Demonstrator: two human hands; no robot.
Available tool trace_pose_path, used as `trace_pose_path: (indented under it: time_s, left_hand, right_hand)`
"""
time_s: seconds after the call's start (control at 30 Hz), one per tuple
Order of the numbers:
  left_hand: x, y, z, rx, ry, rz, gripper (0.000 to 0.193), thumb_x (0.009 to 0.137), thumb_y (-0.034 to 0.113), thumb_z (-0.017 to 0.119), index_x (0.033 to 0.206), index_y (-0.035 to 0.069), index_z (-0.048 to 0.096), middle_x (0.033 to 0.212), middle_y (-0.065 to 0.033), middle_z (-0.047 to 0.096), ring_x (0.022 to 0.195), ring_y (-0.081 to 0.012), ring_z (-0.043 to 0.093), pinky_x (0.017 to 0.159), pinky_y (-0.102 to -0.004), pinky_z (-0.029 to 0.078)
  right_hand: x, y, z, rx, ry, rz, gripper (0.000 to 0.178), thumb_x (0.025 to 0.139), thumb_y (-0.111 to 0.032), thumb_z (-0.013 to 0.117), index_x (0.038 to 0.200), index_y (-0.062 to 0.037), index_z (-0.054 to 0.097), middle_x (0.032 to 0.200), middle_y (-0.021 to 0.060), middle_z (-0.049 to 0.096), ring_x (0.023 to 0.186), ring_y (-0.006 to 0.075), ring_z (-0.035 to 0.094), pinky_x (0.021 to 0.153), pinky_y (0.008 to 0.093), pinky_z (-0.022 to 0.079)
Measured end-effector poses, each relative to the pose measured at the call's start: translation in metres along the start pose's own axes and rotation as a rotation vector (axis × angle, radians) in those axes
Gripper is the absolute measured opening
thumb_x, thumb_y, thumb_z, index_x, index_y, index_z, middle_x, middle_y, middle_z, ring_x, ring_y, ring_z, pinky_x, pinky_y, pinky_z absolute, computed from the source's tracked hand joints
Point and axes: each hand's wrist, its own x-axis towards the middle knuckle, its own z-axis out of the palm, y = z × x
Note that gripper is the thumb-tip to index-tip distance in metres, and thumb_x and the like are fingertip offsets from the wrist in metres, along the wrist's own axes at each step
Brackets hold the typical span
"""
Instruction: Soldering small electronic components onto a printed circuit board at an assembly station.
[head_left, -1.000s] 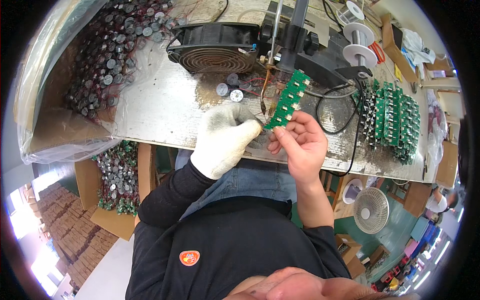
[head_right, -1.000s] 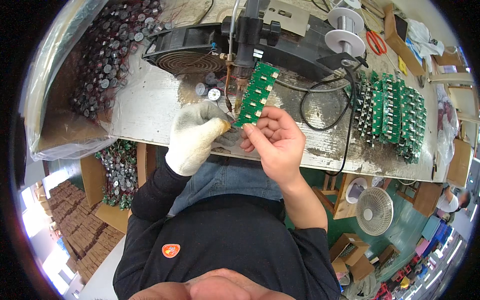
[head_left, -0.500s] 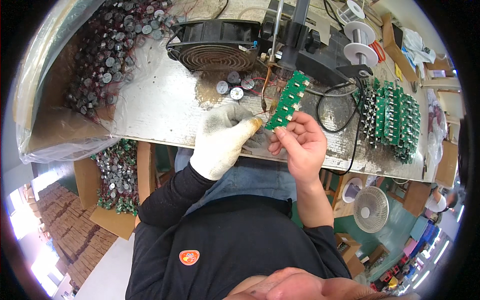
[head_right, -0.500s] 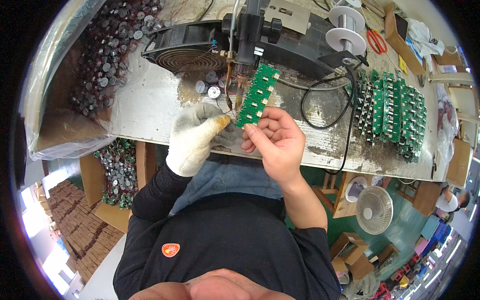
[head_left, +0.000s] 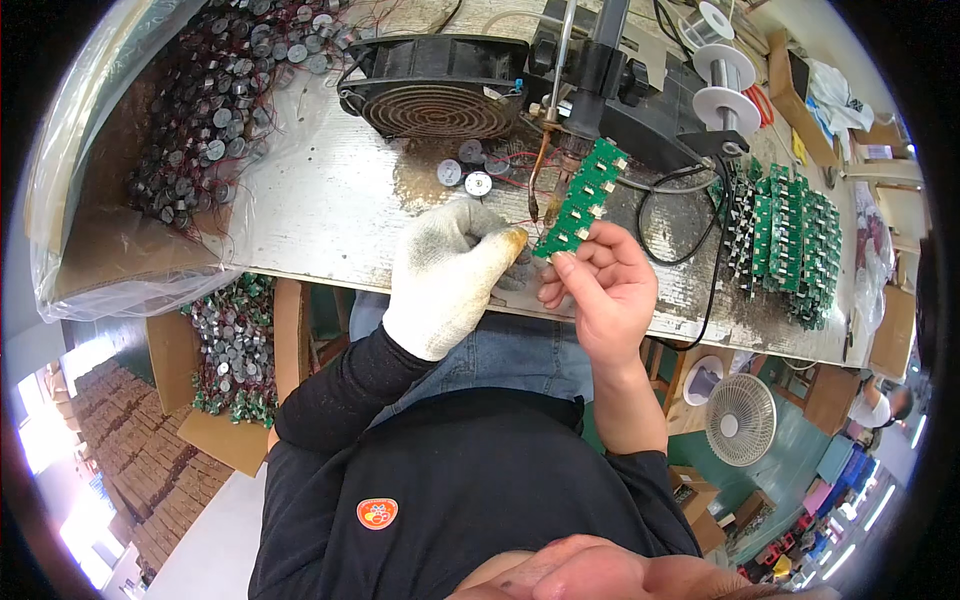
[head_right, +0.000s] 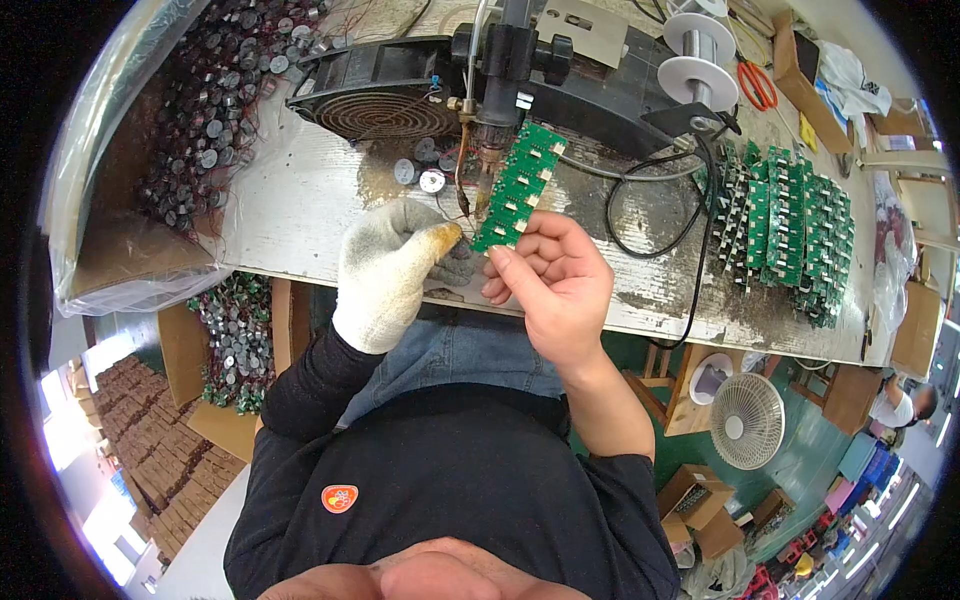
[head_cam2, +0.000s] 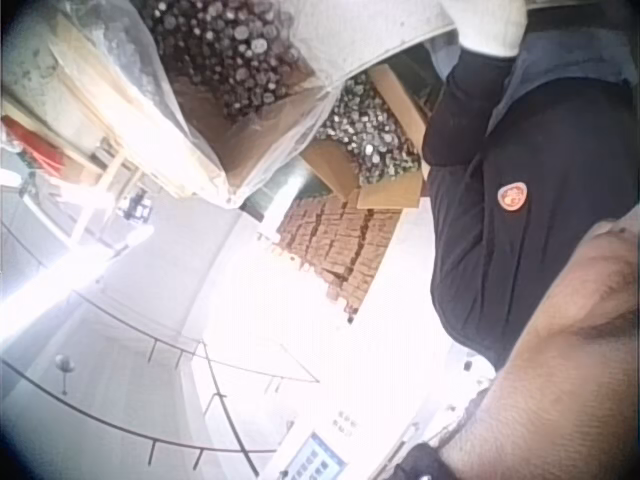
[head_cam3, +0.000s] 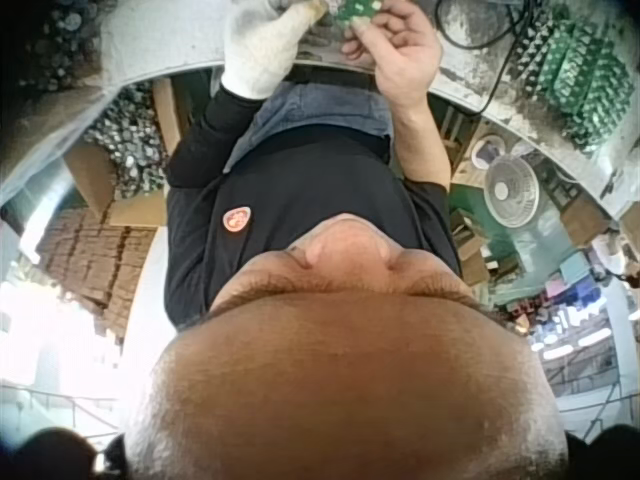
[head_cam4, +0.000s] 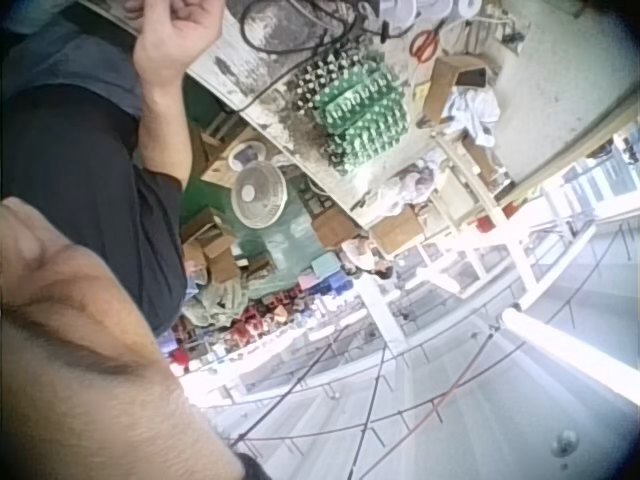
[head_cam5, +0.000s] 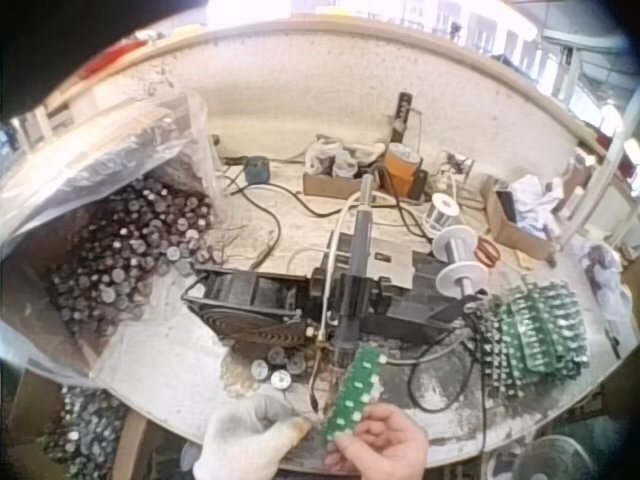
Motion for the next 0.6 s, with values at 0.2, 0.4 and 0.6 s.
trace_pose_path:
  time_s: [0.2,0.4,0.6]
  left_hand:
    - [0.001,0.000,-0.002,0.026,0.012,0.025,0.012,0.085,0.010,0.062,0.082,-0.002,0.061,0.072,-0.0046,0.062,0.065,-0.0085,0.058,0.058,-0.0242,0.047]
    - [0.000,-0.007,-0.004,0.031,0.001,-0.002,0.011,0.087,0.009,0.060,0.088,-0.002,0.061,0.077,-0.0055,0.063,0.067,-0.0102,0.061,0.059,-0.0230,0.049]
    - [-0.006,-0.002,0.002,-0.101,0.014,-0.070,0.014,0.083,0.011,0.065,0.086,-0.003,0.061,0.069,-0.0031,0.060,0.064,-0.0075,0.055,0.056,-0.0246,0.045]
  right_hand:
    - [0.001,-0.003,0.002,-0.008,-0.005,-0.012,0.025,0.085,0.007,0.059,0.109,0.0063,0.050,0.080,0.0123,0.064,0.061,0.0136,0.063,0.051,0.0221,0.051]
    - [0.001,0.005,0.000,-0.023,-0.013,-0.009,0.025,0.085,0.007,0.059,0.108,0.0063,0.051,0.079,0.0119,0.064,0.061,0.0131,0.062,0.051,0.0218,0.051]
    - [-0.005,0.004,-0.003,-0.018,0.003,0.005,0.025,0.085,0.007,0.059,0.108,0.0059,0.050,0.079,0.0117,0.064,0.060,0.0131,0.062,0.051,0.0218,0.051]
